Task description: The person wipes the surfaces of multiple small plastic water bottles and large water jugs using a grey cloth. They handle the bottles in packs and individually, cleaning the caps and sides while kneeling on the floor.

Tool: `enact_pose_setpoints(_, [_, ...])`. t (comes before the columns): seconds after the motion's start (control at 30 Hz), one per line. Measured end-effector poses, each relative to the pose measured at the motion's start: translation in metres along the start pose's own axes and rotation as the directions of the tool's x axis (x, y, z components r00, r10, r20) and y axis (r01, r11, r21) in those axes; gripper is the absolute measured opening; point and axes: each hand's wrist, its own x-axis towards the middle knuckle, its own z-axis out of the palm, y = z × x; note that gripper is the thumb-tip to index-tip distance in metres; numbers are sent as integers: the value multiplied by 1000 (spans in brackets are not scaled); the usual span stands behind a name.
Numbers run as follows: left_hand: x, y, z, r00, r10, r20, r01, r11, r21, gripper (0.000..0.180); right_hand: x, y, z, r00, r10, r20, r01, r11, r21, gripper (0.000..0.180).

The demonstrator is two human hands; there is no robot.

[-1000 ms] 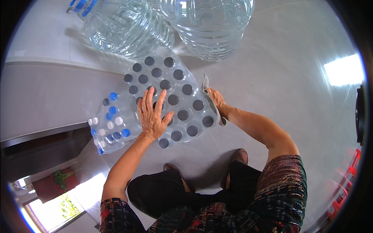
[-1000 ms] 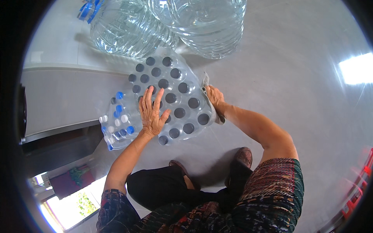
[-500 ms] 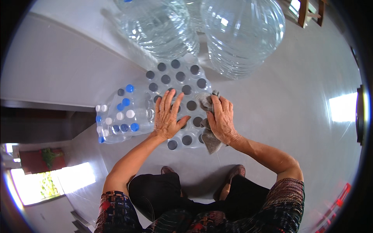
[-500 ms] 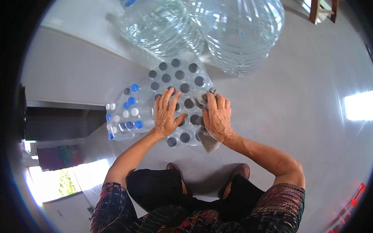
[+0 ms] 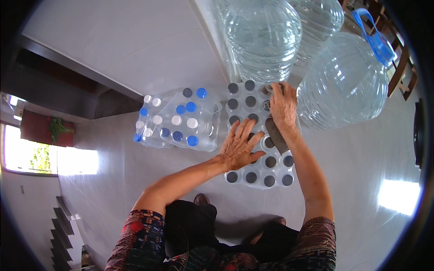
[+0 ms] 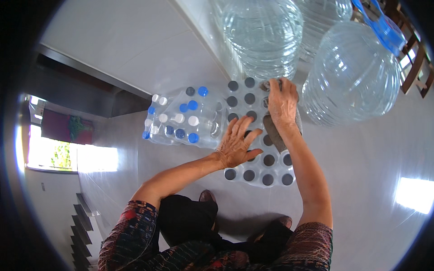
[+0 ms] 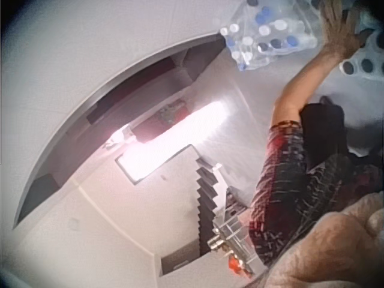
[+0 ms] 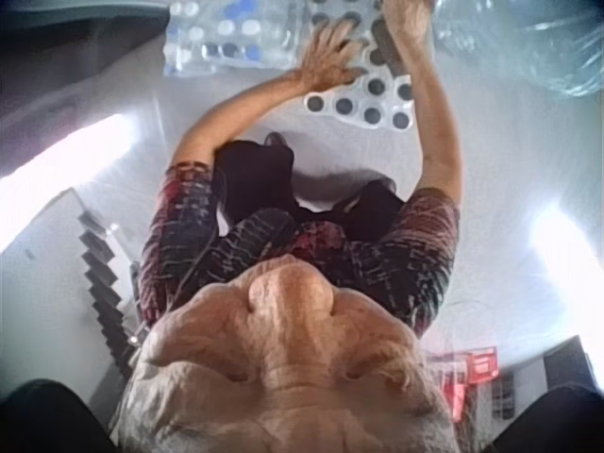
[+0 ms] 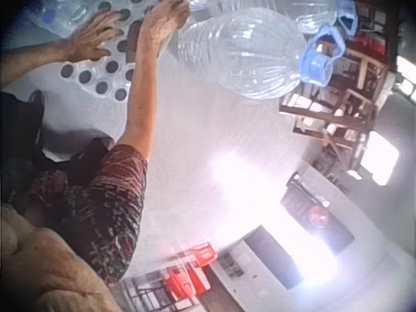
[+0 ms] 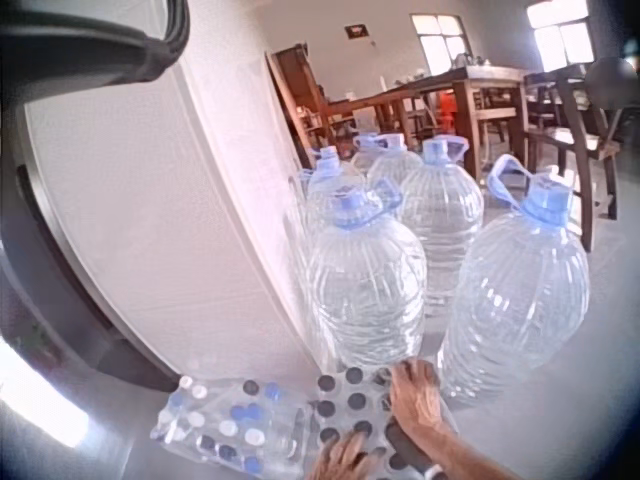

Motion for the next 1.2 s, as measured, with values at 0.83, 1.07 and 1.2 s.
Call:
enact_pose_setpoints(0.83, [-25, -48, -45, 692, -387, -609, 103, 889, -447, 15, -2, -106, 36, 585, -460, 668, 638, 769, -30, 25])
enact_pose_setpoints(1.07, [-34, -65, -51, 571, -720, -395, 279, 623, -731, 25, -51, -153, -22, 214, -387, 897, 665, 730, 156, 19])
enact_pose_setpoints(1.2, [-25, -63, -42, 640, -723, -261, 262, 524, -811, 31, -89, -137, -60, 245, -588, 771, 490, 761, 425, 19])
